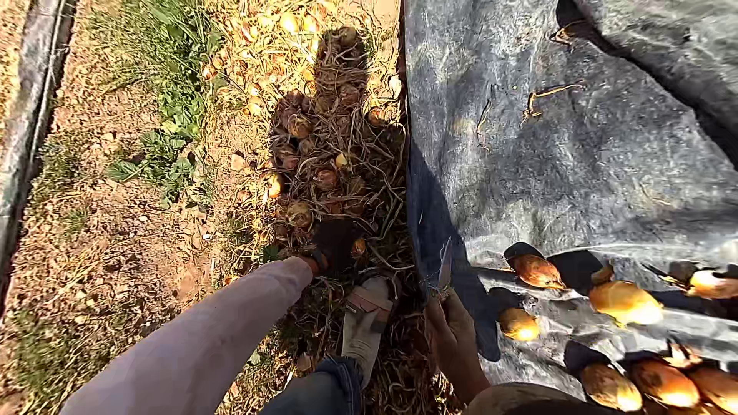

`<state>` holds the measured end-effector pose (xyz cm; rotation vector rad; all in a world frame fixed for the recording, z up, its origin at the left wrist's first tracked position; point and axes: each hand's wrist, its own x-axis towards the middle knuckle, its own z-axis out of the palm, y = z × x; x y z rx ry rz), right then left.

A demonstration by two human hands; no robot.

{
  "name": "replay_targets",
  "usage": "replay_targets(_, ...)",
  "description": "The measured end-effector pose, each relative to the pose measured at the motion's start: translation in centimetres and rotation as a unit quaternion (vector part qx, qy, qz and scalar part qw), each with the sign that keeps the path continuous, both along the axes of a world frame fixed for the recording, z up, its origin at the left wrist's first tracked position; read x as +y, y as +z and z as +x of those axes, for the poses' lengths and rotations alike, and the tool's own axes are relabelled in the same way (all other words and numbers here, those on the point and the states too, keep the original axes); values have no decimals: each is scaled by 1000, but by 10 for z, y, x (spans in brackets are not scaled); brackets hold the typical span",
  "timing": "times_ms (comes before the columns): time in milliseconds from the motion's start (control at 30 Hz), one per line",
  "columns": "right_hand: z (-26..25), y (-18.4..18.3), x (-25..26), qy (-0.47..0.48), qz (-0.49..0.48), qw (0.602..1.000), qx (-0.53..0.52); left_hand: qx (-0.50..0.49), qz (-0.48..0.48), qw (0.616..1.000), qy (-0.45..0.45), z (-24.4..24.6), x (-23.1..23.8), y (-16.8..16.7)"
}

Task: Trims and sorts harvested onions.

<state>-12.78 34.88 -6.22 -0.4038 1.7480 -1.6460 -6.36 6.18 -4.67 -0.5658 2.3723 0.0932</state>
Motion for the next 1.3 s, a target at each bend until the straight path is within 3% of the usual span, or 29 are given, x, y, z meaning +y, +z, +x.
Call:
replay_targets(67,-6,3,1,25,33,999,9,-14,8,1000,-13,-3,3,2)
replay_targets(167,-10,3,3,63,101,993,13,52,81,995,28,5,21,7)
replay_targets(267,-14,7,0,113,135,984,11,86,197,971,109,1,65,48)
replay_targets(367,-18,5,-1,121,41,992,10,62,319,936,138,2,85,87)
replay_targets(467,-22,3,5,141,-72,983,-96,48,410,898,152,17,80,106)
replay_targets(533,-14,4,6,156,-82,971,-164,27,435,886,161,28,72,108)
replay_targets(600,-4,3,8,179,-70,965,-180,43,409,901,138,35,61,106)
replay_targets(700,5,0,13,185,-56,961,-198,164,232,958,36,40,48,92)
replay_targets(767,8,-5,12,152,-17,964,-215,226,154,962,-2,38,47,88)
replay_targets(833,9,-16,12,151,29,961,-230,195,201,960,-4,33,64,97)
replay_targets(900,11,-19,13,157,59,964,-207,118,255,957,-67,28,91,93)
replay_targets(967,21,-7,13,93,87,975,-180,31,288,953,-95,20,112,85)
replay_targets(1067,36,0,24,7,69,992,-102,-16,219,974,-53,1,102,76)
replay_targets(1167,16,4,34,-147,43,984,-91,-8,50,997,55,-6,38,54)
replay_targets(1233,-15,1,41,-225,3,965,-134,-19,-13,985,168,-4,-11,41)
replay_targets(1300,-38,5,50,-242,-35,961,-130,-42,-26,968,246,-7,-43,32)
